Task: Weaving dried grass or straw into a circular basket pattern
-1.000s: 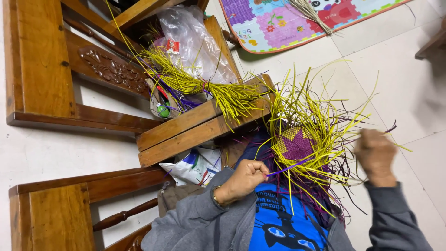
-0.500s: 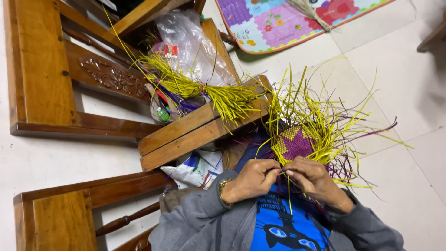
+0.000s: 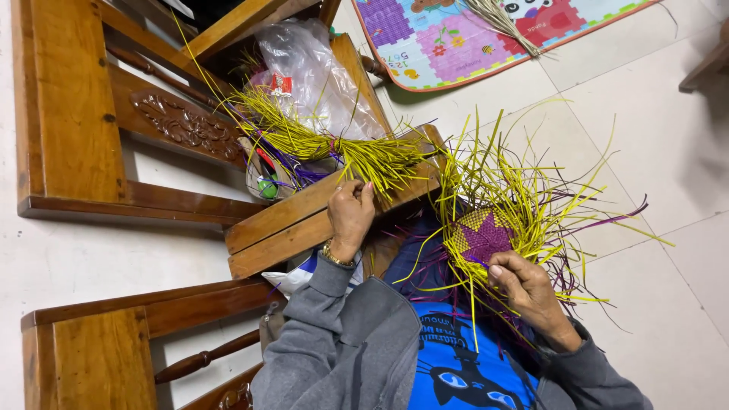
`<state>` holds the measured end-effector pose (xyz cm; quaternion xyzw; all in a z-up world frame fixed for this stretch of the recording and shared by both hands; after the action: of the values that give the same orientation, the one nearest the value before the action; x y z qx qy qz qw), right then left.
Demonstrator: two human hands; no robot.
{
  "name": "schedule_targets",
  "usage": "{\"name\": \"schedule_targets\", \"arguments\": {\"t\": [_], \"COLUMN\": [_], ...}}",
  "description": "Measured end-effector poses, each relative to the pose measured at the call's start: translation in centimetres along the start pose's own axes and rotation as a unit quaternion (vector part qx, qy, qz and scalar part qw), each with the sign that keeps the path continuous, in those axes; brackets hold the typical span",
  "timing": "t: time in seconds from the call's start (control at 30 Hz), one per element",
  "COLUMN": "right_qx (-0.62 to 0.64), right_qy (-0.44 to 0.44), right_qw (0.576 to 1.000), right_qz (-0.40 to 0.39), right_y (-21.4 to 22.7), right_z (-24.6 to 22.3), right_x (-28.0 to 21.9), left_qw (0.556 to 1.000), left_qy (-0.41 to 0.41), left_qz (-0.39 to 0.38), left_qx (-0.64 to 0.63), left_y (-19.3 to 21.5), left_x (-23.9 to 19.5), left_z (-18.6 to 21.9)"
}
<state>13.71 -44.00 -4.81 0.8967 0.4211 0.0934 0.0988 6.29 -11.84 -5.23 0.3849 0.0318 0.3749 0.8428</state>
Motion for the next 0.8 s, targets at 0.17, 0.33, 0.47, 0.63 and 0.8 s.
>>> {"name": "schedule_targets", "arguments": {"t": [0.17, 0.33, 0.47, 0.63, 0.8], "right_qx": [-0.002, 0.02, 0.027, 0.039, 0.036], "right_qy": [-0.006, -0.006, -0.003, -0.004, 0.0], "right_qw": [1.0, 1.0, 1.0, 0.999, 0.999], "right_qz": [-0.002, -0.006, -0.005, -0.008, -0.018], "right_y": [-0.1, -0.4, -0.7, -0.9, -0.8], "right_z": [0.0, 0.6, 0.9, 1.5, 2.0], "right_x": [0.0, 0.0, 0.1, -0.1, -0.3], "left_qw": [0.992, 0.984, 0.979, 0.978, 0.973], "left_qy": [0.096, 0.146, 0.172, 0.174, 0.15], "left_qz": [-0.024, -0.038, -0.068, -0.057, -0.166], "left_qx": [-0.077, -0.091, -0.086, -0.1, -0.062], "left_y": [-0.8, -0.6, -2.3, -3.4, -1.1], "left_x": [0.1, 0.4, 0.7, -0.1, -3.1], "left_z": [-0.5, 0.5, -1.1, -4.4, -5.1]}}
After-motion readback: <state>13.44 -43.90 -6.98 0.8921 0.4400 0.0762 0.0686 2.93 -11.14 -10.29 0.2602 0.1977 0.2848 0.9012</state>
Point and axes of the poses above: each hand's wrist, its own x-axis towards the middle knuckle, its own y-axis out of the back of the hand, z = x × y, the point moved 5 cm from there along x, towards the middle knuckle, and after that the axes turned 9 degrees about -z, right-handed, at the moved point
